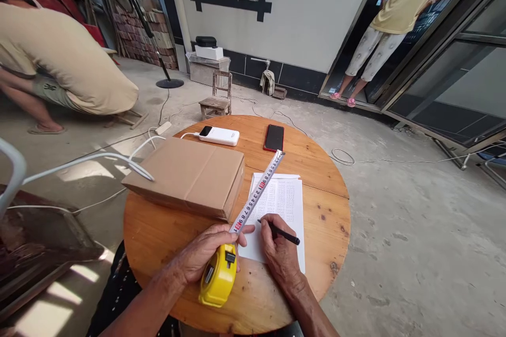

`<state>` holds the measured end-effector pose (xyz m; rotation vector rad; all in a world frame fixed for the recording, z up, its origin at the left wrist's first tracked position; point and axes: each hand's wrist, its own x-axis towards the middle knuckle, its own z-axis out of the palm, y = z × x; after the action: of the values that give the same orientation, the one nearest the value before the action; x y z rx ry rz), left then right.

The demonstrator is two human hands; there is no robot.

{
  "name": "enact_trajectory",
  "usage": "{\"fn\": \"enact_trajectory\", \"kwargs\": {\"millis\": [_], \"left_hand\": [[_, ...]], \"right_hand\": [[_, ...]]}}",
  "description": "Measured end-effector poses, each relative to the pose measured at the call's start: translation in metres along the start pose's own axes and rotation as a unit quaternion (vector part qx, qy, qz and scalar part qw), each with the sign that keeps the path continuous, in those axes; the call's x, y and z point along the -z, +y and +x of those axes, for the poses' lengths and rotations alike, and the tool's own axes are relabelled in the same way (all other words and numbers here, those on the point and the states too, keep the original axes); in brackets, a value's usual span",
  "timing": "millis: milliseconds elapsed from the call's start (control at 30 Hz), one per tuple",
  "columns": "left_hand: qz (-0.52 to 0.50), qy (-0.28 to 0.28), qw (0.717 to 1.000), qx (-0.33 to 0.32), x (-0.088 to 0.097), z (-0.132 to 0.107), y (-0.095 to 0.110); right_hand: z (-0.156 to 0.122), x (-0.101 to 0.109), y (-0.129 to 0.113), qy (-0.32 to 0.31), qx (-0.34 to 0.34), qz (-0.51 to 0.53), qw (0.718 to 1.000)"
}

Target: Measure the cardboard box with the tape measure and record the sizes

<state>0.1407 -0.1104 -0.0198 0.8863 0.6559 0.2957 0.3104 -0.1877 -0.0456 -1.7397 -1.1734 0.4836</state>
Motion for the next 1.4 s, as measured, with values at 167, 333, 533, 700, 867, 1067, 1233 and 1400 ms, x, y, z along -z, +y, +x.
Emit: {"fn": "enact_trajectory", "kwargs": {"millis": [167, 333, 533, 700, 867, 1067, 1233, 1400], "left_hand": [[-0.004, -0.007, 1.0, -0.006, 0.0, -0.0013, 0.0007], [-0.027, -0.005, 1.0, 0.007, -0.0007, -0.0012, 0.0025], [-0.028, -0.007, 0.999, 0.014, -0.0003, -0.0011, 0.0032], [-0.023, -0.006, 0.999, 0.024, 0.002, 0.0012, 0.0023], [-0.019, -0.008, 0.999, 0.025, 0.0034, 0.0009, 0.0012], [-0.015, -0.012, 0.999, 0.025, 0.0026, 0.0021, 0.0012], [-0.006, -0.007, 1.0, 0.024, 0.0032, 0.0021, 0.0021], [0.004, -0.006, 1.0, 0.021, 0.003, -0.0002, 0.0019]], "right_hand": [[0.0004, 0.0, 0.0, 0.006, 0.005, -0.015, 1.0], [-0.0004, 0.0004, -0.001, 0.006, 0.016, -0.025, 1.0], [0.0, 0.0002, -0.0009, 0.004, 0.019, -0.033, 0.999], [-0.0002, 0.0008, -0.002, -0.001, 0.019, -0.041, 0.999], [-0.0002, 0.0016, -0.0018, -0.007, 0.018, -0.05, 0.999], [-0.0003, 0.0005, -0.0013, -0.008, 0.019, -0.051, 0.998], [-0.0006, 0.0008, -0.0035, -0.007, 0.014, -0.053, 0.998], [0.0002, 0.0013, -0.0048, -0.008, 0.016, -0.055, 0.998]]}}
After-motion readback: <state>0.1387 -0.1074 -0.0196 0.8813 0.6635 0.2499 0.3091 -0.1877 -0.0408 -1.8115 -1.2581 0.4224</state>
